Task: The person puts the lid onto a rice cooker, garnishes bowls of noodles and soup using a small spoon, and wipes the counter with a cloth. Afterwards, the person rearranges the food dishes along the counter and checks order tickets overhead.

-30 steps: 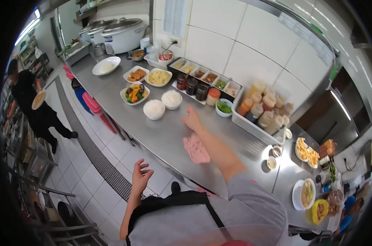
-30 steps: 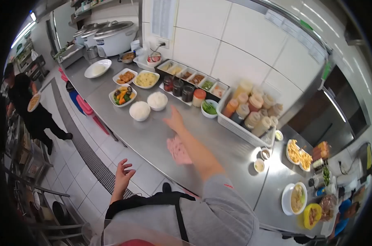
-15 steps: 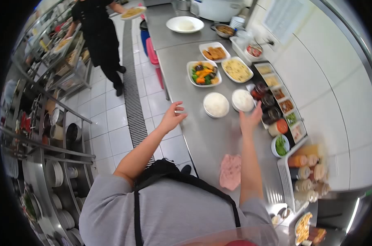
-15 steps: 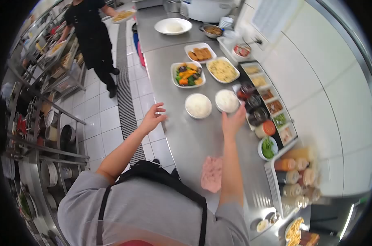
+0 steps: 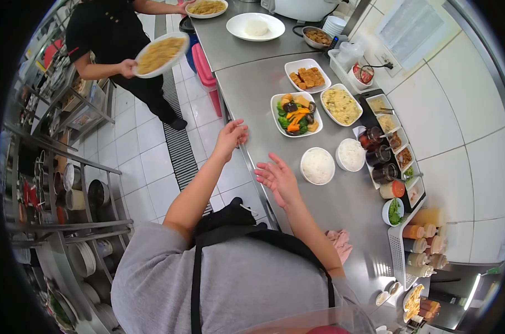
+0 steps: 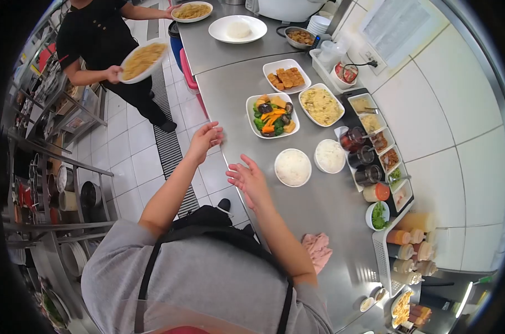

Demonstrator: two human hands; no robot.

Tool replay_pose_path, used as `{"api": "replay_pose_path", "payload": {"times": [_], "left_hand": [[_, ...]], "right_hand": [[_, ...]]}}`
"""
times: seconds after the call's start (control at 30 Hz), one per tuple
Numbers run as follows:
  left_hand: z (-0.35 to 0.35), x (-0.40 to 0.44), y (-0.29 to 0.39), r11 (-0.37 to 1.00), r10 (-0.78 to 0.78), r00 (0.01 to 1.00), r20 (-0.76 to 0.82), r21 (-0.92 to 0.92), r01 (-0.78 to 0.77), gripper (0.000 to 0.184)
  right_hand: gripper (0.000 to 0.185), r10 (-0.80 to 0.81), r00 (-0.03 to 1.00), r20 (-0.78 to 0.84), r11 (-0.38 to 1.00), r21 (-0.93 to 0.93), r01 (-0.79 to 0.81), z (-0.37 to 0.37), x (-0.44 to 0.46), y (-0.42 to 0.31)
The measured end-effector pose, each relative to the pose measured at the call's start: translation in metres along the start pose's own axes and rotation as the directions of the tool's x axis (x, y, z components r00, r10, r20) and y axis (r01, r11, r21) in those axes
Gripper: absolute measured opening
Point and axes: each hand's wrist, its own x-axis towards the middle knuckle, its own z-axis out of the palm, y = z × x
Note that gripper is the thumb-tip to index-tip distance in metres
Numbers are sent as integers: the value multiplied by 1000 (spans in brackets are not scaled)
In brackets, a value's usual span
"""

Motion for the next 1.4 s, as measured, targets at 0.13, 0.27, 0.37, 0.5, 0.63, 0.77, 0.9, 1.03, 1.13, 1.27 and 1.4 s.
{"api": "replay_pose_path", "payload": {"times": [0.13, 0.27, 0.37, 0.5, 0.63, 0.77, 0.9, 1.03, 1.13, 1.27, 1.4], "left_hand": [[-21, 25, 13, 998, -36, 999, 22, -46, 37, 34], [-44, 43, 16, 994, -90, 996, 30, -54, 91, 34], [-62, 50, 21, 991, -124, 991, 51, -42, 126, 35], [-59, 39, 42, 981, -179, 973, 144, 103, 165, 30], [-46, 29, 33, 960, -240, 905, 351, 224, 168, 26], [-19, 18, 24, 959, -271, 870, 413, 196, 205, 28], [4, 10, 24, 952, -297, 860, 414, 200, 232, 29], [13, 7, 30, 958, -266, 877, 399, 212, 194, 28], [15, -1, 43, 964, -228, 899, 374, 218, 154, 27], [4, -17, 57, 970, -157, 948, 276, 226, 94, 26], [-25, -30, 59, 983, -88, 993, 85, 166, 73, 25]], "right_hand": [[39, 28, 999, 31, 994, -105, -25, 17, 23, 7], [34, 6, 1000, -24, 989, -148, -9, 18, 40, 9], [28, -27, 998, -48, 986, -165, 19, 24, 44, 5], [23, -258, 947, -192, 943, -262, 204, 23, 15, -11], [12, -897, 431, -101, 156, -983, 94, -26, -62, -41], [12, -706, 170, -687, 683, -725, -91, -86, -155, -65], [13, -831, 117, -544, 511, -829, -227, -96, -169, -104], [26, -947, 188, 260, -309, -898, -313, -78, -88, -202], [38, -799, 422, 427, -561, -781, -272, -91, -1, -278], [38, -692, 720, 40, -650, -468, -599, -150, 95, -336], [42, -397, 870, -291, -687, -535, -492, -169, 118, -361]]}}
